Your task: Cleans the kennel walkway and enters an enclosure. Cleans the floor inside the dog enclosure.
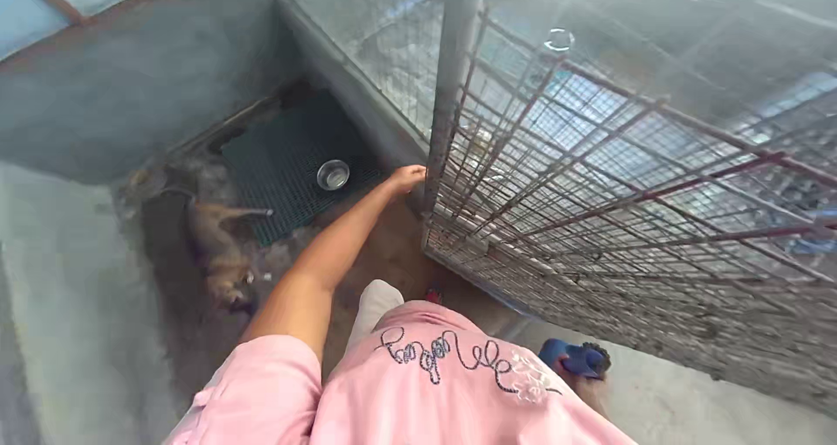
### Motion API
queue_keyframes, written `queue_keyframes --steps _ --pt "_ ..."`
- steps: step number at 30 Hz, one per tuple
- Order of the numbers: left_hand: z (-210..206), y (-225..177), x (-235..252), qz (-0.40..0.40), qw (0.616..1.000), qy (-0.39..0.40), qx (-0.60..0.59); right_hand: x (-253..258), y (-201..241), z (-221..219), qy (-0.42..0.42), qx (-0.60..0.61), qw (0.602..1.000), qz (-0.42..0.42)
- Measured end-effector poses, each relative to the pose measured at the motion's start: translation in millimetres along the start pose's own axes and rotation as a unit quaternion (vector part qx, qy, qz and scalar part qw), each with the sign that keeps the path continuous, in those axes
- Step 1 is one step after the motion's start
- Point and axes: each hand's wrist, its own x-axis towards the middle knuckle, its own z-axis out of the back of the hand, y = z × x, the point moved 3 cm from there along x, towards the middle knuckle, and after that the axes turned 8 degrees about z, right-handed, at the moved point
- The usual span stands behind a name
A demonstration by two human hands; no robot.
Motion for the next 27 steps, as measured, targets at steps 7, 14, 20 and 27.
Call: queue_keyframes --steps 7,14,20,27 --pt "-48.0 -47.4 123.9 -0.154 0.932 0.284 0.164 -103.0 -96.5 -26.9 0.058 0.131 0.988 0.065" --pt "-66.1 -62.1 128.8 -0.175 0.790 0.467 0.356 -300.1 -241.6 -60.9 -0.108 0.243 0.964 0.017" --pt "-92.4 37.1 136.0 -0.224 0.711 0.517 0.421 -425.3 -364.3 -94.1 -0.185 0.300 0.936 0.006" --pt "-114.7 36.3 -49.5 -0.254 0.494 0.637 0.534 -490.5 -459.0 -106.7 -0.286 0.361 0.885 0.069"
